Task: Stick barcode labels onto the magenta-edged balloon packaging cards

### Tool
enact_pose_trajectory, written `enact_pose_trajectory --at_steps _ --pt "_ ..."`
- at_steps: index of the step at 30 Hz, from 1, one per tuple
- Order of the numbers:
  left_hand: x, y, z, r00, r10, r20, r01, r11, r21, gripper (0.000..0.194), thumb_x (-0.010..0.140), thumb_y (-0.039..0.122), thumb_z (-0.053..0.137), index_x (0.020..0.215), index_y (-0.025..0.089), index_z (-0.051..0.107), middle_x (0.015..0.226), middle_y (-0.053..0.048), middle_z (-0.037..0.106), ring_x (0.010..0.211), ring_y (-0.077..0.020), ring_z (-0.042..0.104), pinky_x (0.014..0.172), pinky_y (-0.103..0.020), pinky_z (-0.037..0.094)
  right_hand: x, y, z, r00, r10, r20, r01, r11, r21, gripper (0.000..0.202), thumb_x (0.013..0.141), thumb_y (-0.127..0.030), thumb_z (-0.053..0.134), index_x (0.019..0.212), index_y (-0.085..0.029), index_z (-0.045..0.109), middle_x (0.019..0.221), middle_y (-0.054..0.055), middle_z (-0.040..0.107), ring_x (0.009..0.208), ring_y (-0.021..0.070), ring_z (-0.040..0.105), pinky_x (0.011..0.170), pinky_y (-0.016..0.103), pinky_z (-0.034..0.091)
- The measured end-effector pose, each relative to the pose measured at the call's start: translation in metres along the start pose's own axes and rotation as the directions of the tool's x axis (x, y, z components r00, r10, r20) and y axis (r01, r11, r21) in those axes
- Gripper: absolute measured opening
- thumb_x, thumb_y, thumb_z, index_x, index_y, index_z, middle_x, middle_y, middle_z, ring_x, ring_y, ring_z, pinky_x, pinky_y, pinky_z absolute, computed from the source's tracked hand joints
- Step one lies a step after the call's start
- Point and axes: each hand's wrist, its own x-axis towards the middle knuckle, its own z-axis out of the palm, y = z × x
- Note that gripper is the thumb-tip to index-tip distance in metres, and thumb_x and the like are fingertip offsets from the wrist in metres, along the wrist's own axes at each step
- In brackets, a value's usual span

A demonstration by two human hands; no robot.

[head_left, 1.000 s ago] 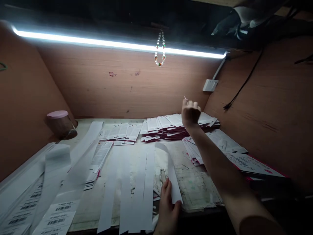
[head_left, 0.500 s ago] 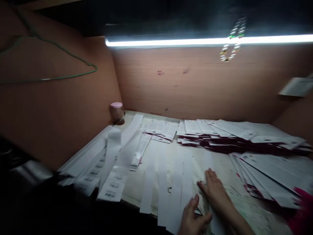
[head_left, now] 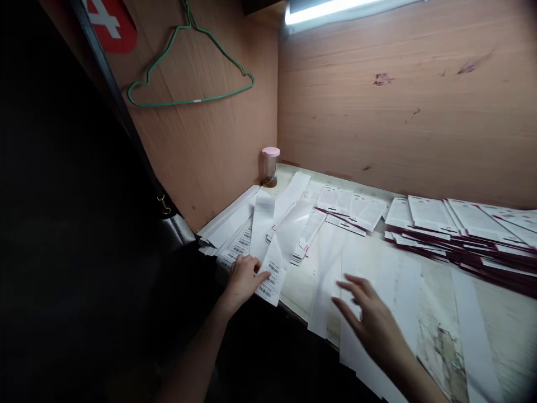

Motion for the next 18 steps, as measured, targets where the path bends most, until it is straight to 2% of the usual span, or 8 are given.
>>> enact_pose_trajectory --at_steps 2,4,6,8,10,12,15,18 --pt "-0.004 0.005 -0.001 0.998 0.045 0.043 -0.028 0.943 -0.333 0.024 0.079 0.040 0.066 0.072 0.020 0.056 0.080 -0.004 0.063 0.089 -0.0249 0.058 0.084 -0.038 0.045 0.009 -0.031 0.024 0.991 0.041 0.126 -0.068 0.974 0.216 0.037 0.088 -0.057 0.051 0.096 -0.022 0.062 0.107 0.012 0.064 0.087 0.0243 0.068 0.071 0.039 0.059" --pt "-0.008 0.012 -0.005 0.996 0.055 0.075 0.006 0.763 -0.647 0.023 0.082 0.040 0.065 0.083 0.020 0.055 0.088 -0.004 0.065 0.087 -0.0210 0.061 0.083 -0.034 0.047 0.022 -0.052 0.042 0.982 0.087 0.170 -0.152 0.896 0.417 0.033 0.086 -0.054 0.056 0.093 -0.023 0.054 0.100 0.009 0.064 0.081 0.0211 0.067 0.065 0.035 0.059" --pt "-0.009 0.021 -0.013 0.987 0.084 0.139 0.064 0.588 -0.806 0.027 0.080 0.037 0.070 0.093 0.019 0.055 0.093 -0.004 0.067 0.089 -0.0196 0.064 0.083 -0.032 0.048 0.038 -0.066 0.053 0.990 0.100 0.097 -0.138 0.799 0.585 0.032 0.084 -0.050 0.061 0.090 -0.023 0.045 0.093 0.005 0.062 0.077 0.0182 0.065 0.063 0.033 0.057" --pt "-0.007 0.030 -0.021 0.966 0.141 0.218 0.127 0.473 -0.872 0.034 0.078 0.034 0.074 0.101 0.018 0.055 0.095 -0.005 0.069 0.090 -0.0200 0.065 0.083 -0.031 0.049 0.053 -0.074 0.055 0.999 0.039 -0.002 -0.029 0.762 0.647 0.029 0.084 -0.044 0.061 0.085 -0.024 0.040 0.082 0.000 0.058 0.070 0.0149 0.061 0.060 0.029 0.055" --pt "-0.001 0.038 -0.029 0.939 0.174 0.297 0.210 0.395 -0.894 0.037 0.077 0.036 0.075 0.103 0.016 0.058 0.094 -0.007 0.071 0.088 -0.0211 0.067 0.082 -0.031 0.049 0.065 -0.080 0.052 0.996 -0.080 -0.026 0.080 0.802 0.592 0.020 0.086 -0.035 0.058 0.085 -0.024 0.042 0.075 -0.002 0.055 0.064 0.0130 0.057 0.058 0.027 0.052" --pt "0.008 0.044 -0.034 0.935 0.129 0.331 0.269 0.351 -0.897 0.036 0.075 0.038 0.076 0.098 0.013 0.063 0.089 -0.008 0.072 0.083 -0.0207 0.068 0.079 -0.030 0.050 0.072 -0.086 0.046 0.978 -0.207 -0.023 0.192 0.853 0.485 0.010 0.088 -0.028 0.057 0.090 -0.023 0.048 0.075 -0.002 0.056 0.064 0.0125 0.056 0.060 0.027 0.051" --pt "0.020 0.051 -0.037 0.960 0.041 0.278 0.251 0.320 -0.914 0.036 0.072 0.033 0.080 0.098 0.013 0.065 0.084 -0.006 0.073 0.078 -0.0184 0.069 0.078 -0.028 0.050 0.073 -0.093 0.042 0.934 -0.307 -0.185 0.353 0.879 0.321 0.013 0.089 -0.024 0.058 0.102 -0.022 0.059 0.080 0.000 0.057 0.068 0.0126 0.056 0.065 0.028 0.051" --pt "0.021 0.056 -0.036 0.982 0.011 0.188 0.177 0.283 -0.943 0.038 0.073 0.034 0.078 0.103 0.014 0.065 0.086 -0.004 0.074 0.077 -0.0185 0.069 0.078 -0.031 0.052 0.071 -0.098 0.047 0.869 -0.349 -0.352 0.429 0.885 0.181 0.025 0.088 -0.024 0.063 0.112 -0.023 0.064 0.088 0.003 0.055 0.075 0.0145 0.057 0.066 0.030 0.053"
